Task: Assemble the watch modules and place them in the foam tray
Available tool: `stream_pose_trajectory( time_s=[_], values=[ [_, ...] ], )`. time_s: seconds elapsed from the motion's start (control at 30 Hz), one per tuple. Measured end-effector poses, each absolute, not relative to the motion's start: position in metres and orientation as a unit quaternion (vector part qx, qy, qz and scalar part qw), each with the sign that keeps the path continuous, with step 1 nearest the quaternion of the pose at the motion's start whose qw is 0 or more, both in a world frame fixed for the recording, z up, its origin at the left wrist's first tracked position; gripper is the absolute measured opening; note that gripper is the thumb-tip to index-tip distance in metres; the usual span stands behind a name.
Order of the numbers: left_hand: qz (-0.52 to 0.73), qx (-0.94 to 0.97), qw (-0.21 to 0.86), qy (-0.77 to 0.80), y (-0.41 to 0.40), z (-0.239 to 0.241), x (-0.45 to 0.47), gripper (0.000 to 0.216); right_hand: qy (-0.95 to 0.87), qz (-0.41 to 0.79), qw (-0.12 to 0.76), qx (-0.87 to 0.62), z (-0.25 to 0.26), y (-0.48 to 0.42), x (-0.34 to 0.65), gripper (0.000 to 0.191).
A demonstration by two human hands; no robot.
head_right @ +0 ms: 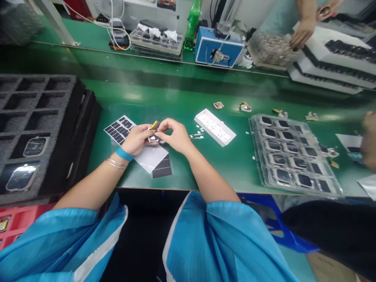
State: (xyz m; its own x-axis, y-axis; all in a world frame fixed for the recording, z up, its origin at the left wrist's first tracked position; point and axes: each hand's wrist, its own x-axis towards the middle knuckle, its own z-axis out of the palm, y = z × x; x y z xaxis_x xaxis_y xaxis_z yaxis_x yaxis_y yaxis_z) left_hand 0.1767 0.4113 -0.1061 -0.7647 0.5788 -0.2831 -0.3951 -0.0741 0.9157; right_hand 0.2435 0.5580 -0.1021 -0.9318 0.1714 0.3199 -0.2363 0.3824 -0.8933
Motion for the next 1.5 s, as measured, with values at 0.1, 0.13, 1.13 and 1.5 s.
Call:
stream_pose_trajectory(
  time_s=[0.1,0.13,1.13,1.5],
  values=[
    [0.728,0.076,0.337,0.593,0.410,-0.106,0.174,0.018,-0.814,0.556,0.166,0.038,-0.102,0.555,0.244,0.019],
    [0.727,0.075,0.338,0.592,0.409,-0.105,0.173,0.017,-0.816,0.552,0.166,0.041,-0.102,0.555,0.244,0.019],
    [0.726,0.080,0.422,0.536,0.407,-0.104,0.173,0.024,-0.820,0.528,0.219,-0.023,-0.113,0.560,0.238,0.014],
    [0.726,0.076,0.395,0.558,0.411,-0.109,0.176,0.035,-0.847,0.435,0.305,-0.016,-0.116,0.553,0.240,0.005]
  ],
)
